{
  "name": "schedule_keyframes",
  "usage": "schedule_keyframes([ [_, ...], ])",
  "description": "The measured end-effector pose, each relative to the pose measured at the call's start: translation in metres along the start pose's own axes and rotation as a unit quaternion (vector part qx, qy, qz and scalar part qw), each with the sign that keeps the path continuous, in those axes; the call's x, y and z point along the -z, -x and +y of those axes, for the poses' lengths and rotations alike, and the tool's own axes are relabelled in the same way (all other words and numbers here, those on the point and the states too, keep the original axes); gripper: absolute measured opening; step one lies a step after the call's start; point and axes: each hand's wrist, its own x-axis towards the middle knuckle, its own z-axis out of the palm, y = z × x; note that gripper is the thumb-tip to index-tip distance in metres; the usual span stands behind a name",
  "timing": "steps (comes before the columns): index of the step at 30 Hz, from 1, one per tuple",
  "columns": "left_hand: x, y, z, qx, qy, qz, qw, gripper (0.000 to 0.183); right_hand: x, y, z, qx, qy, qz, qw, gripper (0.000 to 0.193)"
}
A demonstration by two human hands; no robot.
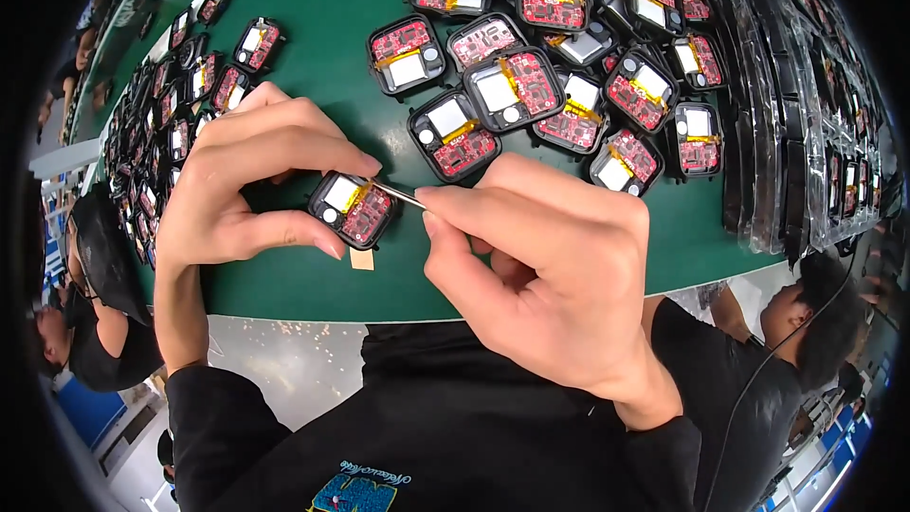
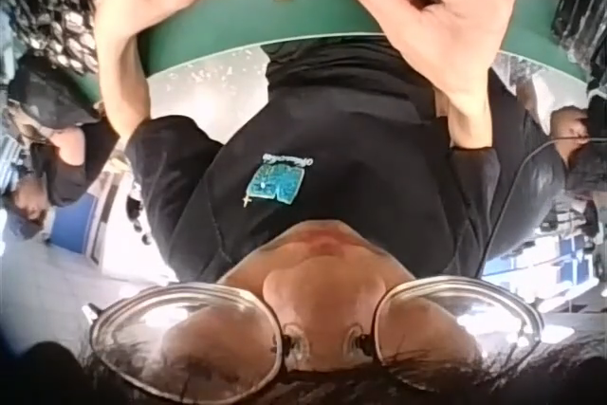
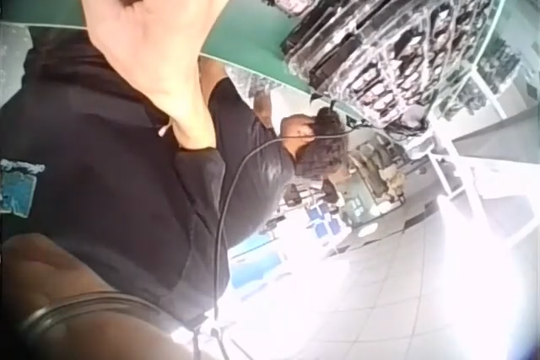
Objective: Assembling small electronic device components, specifically smartwatches, using tweezers and hands on an assembly line.
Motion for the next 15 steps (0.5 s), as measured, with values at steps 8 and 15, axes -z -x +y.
schedule_keyframes([
  [8, 0.0023, 0.001, -0.0003, -0.001, -0.004, -0.017, 1.0, 0.059, 0.0018, -0.0001, -0.0029, -0.006, 0.019, -0.009, 1.0, 0.023],
  [15, 0.0021, -0.0008, 0.0001, 0.002, -0.011, -0.018, 1.0, 0.059, -0.0025, 0.0024, 0.0015, 0.014, 0.0, 0.009, 1.0, 0.026],
])
